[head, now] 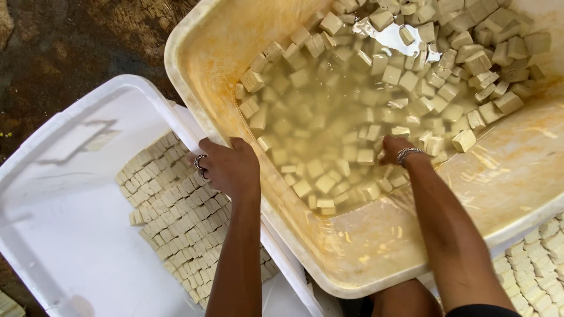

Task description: The person repeatedly picks up small white cubes from a water-filled tub and arranges them in neat rows inside a white plastic container. The cubes are handled one by one and placed in a grid pattern.

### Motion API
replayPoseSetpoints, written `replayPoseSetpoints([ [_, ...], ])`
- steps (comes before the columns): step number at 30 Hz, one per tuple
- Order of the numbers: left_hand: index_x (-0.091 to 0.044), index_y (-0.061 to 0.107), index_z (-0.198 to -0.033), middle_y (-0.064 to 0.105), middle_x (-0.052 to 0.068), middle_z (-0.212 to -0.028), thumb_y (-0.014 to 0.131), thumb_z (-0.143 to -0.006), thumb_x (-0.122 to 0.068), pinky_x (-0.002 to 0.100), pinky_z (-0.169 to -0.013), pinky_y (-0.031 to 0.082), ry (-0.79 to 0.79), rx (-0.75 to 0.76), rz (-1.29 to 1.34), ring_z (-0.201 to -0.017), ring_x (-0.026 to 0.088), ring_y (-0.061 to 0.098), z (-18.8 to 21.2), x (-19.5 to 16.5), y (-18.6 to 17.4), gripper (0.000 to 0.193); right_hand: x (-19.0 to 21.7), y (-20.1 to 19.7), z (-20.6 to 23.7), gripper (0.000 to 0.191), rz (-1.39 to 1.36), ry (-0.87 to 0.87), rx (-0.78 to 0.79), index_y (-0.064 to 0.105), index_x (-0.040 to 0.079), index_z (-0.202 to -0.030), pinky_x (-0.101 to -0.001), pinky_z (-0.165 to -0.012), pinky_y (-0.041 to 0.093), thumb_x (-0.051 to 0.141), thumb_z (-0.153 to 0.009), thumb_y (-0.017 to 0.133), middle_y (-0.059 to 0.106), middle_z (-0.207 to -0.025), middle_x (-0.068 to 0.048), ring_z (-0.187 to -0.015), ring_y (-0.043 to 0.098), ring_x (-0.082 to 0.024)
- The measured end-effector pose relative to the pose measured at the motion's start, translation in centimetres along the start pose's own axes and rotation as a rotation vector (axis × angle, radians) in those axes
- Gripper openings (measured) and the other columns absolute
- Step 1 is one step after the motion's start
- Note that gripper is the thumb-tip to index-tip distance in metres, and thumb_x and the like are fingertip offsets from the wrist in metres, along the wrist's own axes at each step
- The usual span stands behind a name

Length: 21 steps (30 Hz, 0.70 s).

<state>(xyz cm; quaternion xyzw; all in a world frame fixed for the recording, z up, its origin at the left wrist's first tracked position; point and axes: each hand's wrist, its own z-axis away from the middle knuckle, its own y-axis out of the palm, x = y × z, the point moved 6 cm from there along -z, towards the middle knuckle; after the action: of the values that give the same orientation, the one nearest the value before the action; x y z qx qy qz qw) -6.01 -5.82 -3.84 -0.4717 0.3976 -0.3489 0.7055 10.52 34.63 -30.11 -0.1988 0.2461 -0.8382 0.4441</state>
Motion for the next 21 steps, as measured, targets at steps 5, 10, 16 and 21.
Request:
replayPoseSetpoints([
  [5,0.005,0.035,-0.135,0.052,0.038,-0.117,0.058,-0.095,-0.036,0.064,-0.076,0.054,-0.022,-0.001,0.009,-0.101,0.05,0.062,-0.8,0.0,0.3,0.062,3.4,-4.0,0.1,0.051,-0.126,-0.14,-0.102,0.065,0.008,-0.116,-0.0477,-0.091,0.057,0.041,-0.081,0.083,0.074,-0.112,-0.02,-0.105,0.072,-0.036],
  [10,0.002,0.04,-0.134,0.056,0.033,-0.118,0.057,-0.096,-0.035,0.066,-0.082,0.052,-0.039,0.02,0.051,-0.105,0.051,0.062,-1.2,0.2,0.8,0.055,9.0,-0.1,-1.6,0.044,0.326,-0.32,-0.094,0.062,0.014,-0.118,-0.0475,-0.096,0.056,0.034,-0.083,0.079,0.063,-0.124,-0.019,-0.114,0.065,-0.037],
  [16,0.001,0.041,-0.13,0.044,0.042,-0.132,0.062,-0.091,-0.033,0.068,-0.077,0.049,-0.018,-0.084,0.074,-0.104,0.054,0.059,-0.6,-0.2,-0.6,0.056,6.9,7.1,-1.3,0.041,0.405,-0.348,-0.155,0.051,0.013,-0.133,-0.0491,-0.092,0.06,0.021,-0.095,0.065,0.048,-0.147,-0.027,-0.109,0.069,-0.041],
  [21,0.001,0.04,-0.133,0.053,0.035,-0.122,0.059,-0.095,-0.033,0.068,-0.086,0.049,-0.07,0.034,0.076,-0.11,0.053,0.059,-0.6,-0.1,-0.2,0.054,5.7,5.0,-1.5,0.065,0.223,-0.378,-0.143,0.049,0.015,-0.134,-0.048,-0.096,0.055,0.014,-0.076,0.079,0.048,-0.14,-0.025,-0.122,0.057,-0.043],
])
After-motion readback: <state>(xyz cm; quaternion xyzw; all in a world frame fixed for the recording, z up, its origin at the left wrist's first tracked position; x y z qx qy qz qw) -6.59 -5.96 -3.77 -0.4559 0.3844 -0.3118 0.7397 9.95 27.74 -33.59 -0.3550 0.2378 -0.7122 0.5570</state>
